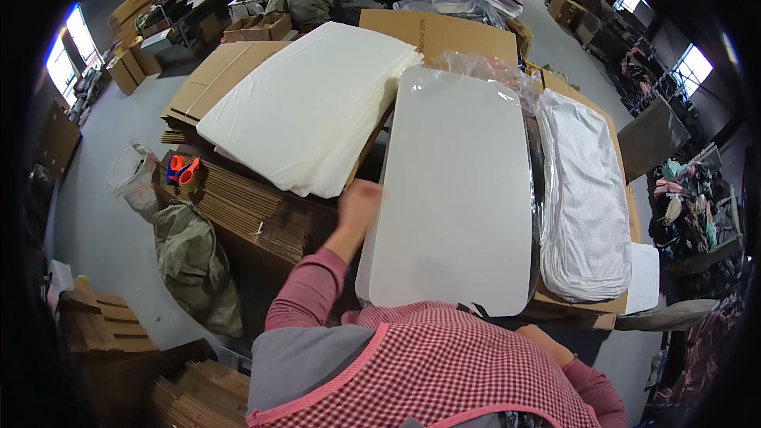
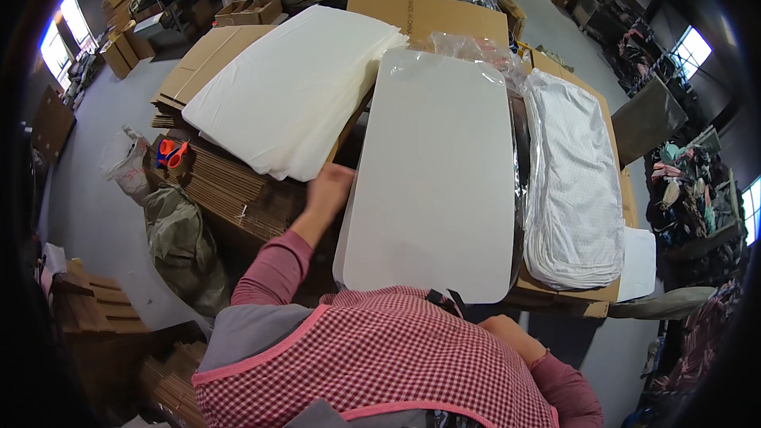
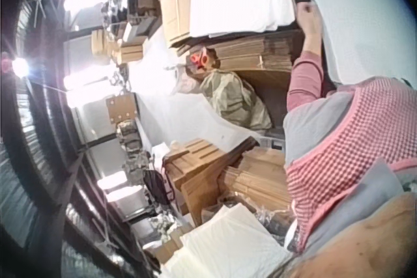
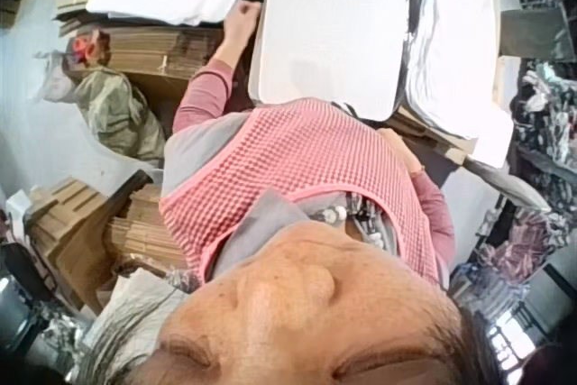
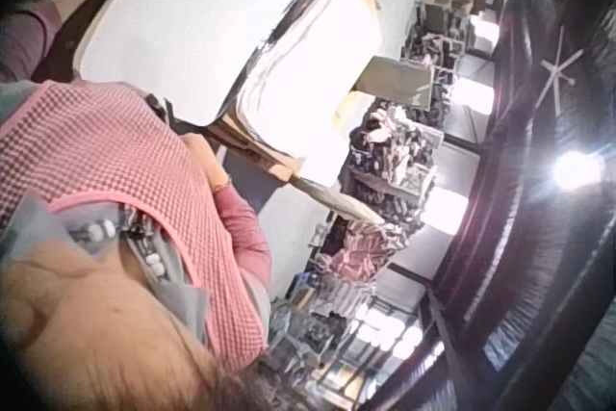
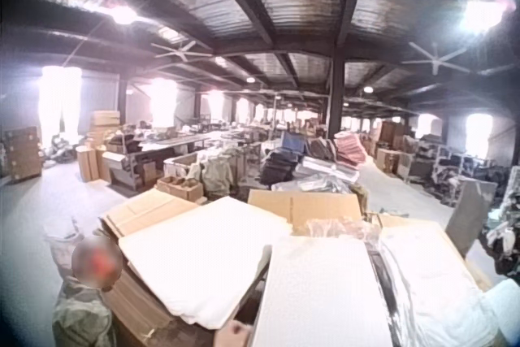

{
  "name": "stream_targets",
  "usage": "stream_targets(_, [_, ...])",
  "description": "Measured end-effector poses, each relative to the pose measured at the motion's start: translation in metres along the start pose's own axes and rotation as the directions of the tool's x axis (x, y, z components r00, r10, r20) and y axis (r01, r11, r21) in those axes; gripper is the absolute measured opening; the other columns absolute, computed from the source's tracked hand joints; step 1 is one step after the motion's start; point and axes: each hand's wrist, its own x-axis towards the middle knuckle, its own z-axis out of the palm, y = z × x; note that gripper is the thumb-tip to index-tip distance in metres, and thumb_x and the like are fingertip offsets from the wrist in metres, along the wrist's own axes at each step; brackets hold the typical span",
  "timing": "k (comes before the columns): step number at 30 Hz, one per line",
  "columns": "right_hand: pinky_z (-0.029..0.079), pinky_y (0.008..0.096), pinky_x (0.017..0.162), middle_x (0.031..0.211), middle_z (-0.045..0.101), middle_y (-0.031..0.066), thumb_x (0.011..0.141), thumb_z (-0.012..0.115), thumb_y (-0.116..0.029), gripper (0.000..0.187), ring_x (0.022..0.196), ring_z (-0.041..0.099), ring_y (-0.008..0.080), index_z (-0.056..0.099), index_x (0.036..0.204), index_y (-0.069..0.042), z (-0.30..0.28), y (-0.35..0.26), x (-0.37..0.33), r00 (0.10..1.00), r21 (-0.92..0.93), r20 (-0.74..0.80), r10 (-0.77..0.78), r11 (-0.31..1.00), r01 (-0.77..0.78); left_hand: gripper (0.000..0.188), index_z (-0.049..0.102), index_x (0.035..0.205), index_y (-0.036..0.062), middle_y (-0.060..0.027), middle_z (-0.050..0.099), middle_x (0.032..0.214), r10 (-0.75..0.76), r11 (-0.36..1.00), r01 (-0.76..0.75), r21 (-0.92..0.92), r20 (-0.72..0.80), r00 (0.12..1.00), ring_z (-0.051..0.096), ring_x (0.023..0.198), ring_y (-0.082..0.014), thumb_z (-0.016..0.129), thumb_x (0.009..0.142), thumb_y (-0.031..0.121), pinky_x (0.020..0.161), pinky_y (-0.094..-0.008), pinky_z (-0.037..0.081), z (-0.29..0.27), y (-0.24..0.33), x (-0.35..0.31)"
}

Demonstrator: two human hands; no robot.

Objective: The person wraps rectangular foam cushions in white dotted fabric covers. They use a box cutter to slice open plastic packaging, then slide each cushion into a cover, adjust the fit, and place the finished unit on a stack. The process repeats for several cushions.

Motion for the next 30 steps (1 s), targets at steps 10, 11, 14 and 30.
stream_targets(10, [0.051, 0.0290, 0.083, 0.094, 0.072, 0.0067, 0.084, 0.074, -0.026, 0.033, 0.087, 0.066, 0.0143, 0.070, 0.109, -0.004, -0.066, -0.016, 0.045, 0.999, 0.440, 0.001, 0.054, 0.897, -0.049, 0.035, 0.053, 0.083, 0.0033, 0.0006, 0.044, 0.059, -0.474, 0.841, 0.256, -0.476, -0.420, 0.774, 0.037, 0.043, -0.0115, 0.059, 0.097, 0.035, 0.040, -0.0298, 0.029, -0.162, -0.102, 0.099])
stream_targets(11, [0.051, 0.0285, 0.083, 0.094, 0.073, 0.0066, 0.085, 0.073, -0.027, 0.033, 0.087, 0.066, 0.0143, 0.070, 0.108, -0.004, -0.073, -0.021, 0.055, 0.995, 0.330, -0.080, 0.061, 0.943, -0.032, 0.032, 0.053, 0.083, 0.0049, 0.0016, 0.044, 0.059, -0.487, 0.827, 0.254, -0.502, -0.415, 0.768, 0.036, 0.044, -0.0102, 0.059, 0.097, 0.033, 0.040, -0.0288, 0.029, -0.163, -0.076, 0.094])
stream_targets(14, [0.052, 0.0298, 0.084, 0.096, 0.073, 0.0072, 0.090, 0.068, -0.034, 0.033, 0.090, 0.068, 0.0167, 0.071, 0.106, -0.005, -0.106, -0.042, 0.106, 0.984, 0.363, -0.129, 0.126, 0.929, -0.071, 0.015, 0.055, 0.082, 0.0142, 0.0056, 0.041, 0.059, -0.269, 0.579, -0.051, -0.814, -0.250, 0.930, 0.033, 0.045, -0.0055, 0.063, 0.095, 0.015, 0.038, -0.0251, 0.029, -0.095, 0.011, 0.045])
stream_targets(30, [0.043, 0.0485, 0.099, 0.137, 0.042, 0.0238, 0.087, 0.066, -0.028, 0.052, 0.114, 0.050, 0.0445, 0.053, 0.122, 0.008, -0.001, 0.221, 0.165, 0.523, 0.060, -0.849, 0.078, 0.997, -0.051, 0.019, 0.051, 0.104, 0.0089, -0.0004, 0.041, 0.083, -0.679, 0.698, 0.500, -0.513, -0.249, 0.691, 0.040, 0.070, -0.0124, 0.052, 0.098, 0.027, 0.060, -0.0268, 0.038, 0.072, -0.097, -0.224])
